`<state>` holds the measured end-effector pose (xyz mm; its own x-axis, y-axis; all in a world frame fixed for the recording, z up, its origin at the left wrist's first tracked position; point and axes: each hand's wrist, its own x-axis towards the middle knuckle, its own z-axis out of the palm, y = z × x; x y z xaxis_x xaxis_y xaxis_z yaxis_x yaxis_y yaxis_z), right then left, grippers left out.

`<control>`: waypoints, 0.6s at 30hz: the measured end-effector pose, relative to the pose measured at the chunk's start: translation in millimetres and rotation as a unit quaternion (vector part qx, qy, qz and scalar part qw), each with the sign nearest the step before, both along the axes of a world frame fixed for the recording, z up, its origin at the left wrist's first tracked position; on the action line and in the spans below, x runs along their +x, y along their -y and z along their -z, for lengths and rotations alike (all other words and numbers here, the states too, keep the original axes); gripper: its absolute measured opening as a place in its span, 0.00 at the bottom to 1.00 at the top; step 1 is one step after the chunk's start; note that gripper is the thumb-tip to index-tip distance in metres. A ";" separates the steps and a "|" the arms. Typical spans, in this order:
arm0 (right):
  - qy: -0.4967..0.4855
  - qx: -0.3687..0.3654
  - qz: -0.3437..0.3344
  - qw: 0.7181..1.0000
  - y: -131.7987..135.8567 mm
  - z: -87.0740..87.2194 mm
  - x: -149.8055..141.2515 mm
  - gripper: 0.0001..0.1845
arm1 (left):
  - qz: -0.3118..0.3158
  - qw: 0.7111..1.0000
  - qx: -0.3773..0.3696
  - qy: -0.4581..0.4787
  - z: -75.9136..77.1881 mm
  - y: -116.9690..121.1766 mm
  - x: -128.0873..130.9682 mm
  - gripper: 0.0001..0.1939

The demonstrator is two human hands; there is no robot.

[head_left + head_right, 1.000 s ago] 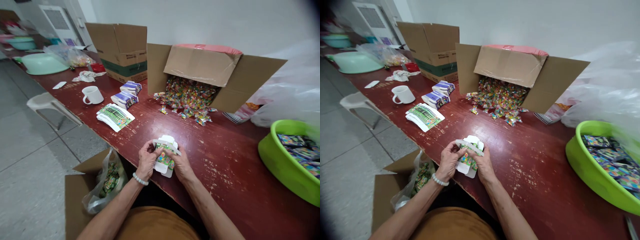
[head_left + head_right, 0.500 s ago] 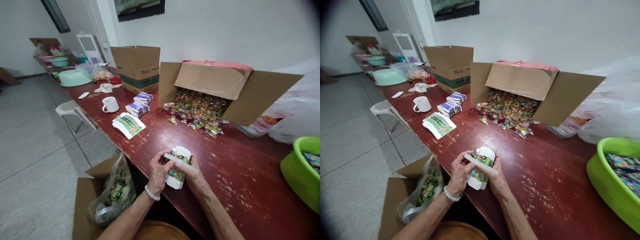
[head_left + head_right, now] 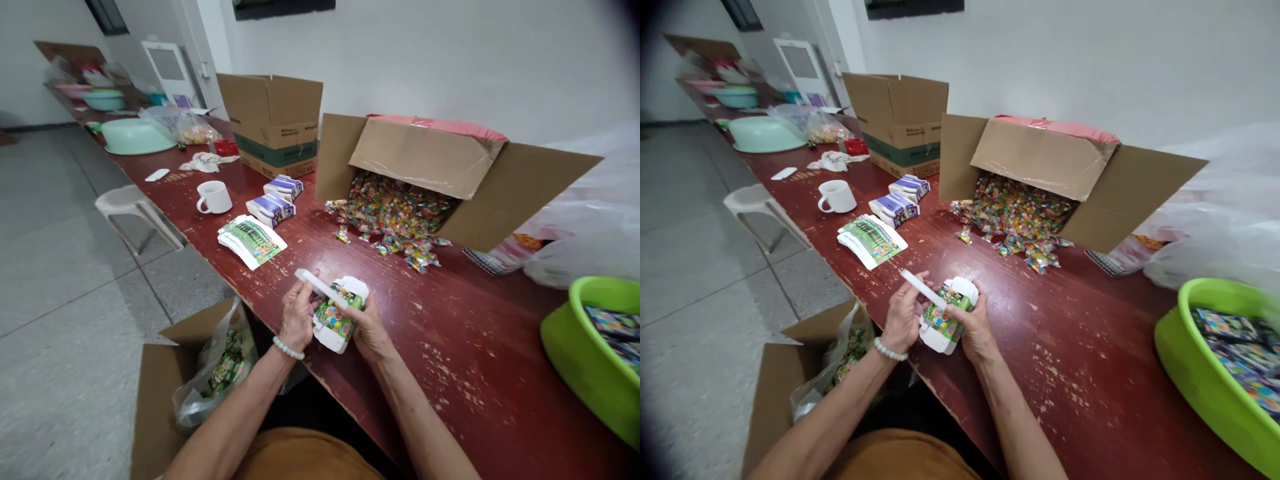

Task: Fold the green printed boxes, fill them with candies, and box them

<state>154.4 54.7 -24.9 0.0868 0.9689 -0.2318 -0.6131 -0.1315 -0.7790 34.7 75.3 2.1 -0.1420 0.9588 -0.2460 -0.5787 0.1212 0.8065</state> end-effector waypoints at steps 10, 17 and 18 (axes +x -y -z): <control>0.031 -0.025 0.028 0.999 -10.6 3.3 2.2 0.45 | -0.135 0.990 0.018 -0.035 -14.0 -34.5 -55.7 0.25; 0.003 0.001 0.036 0.999 -44.0 1.6 -41.4 0.43 | 0.020 0.993 -0.052 -0.104 -14.7 -0.7 -87.4 0.26; -0.003 0.013 0.029 0.999 -47.1 1.5 -48.6 0.41 | 0.031 0.991 -0.060 -0.113 -9.3 4.9 -82.1 0.28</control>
<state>105.8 101.8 -26.4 0.1427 0.9678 -0.2074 -0.6235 -0.0748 -0.7782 -47.4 70.4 11.4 -0.1493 0.9332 -0.3269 -0.3727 0.2531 0.8928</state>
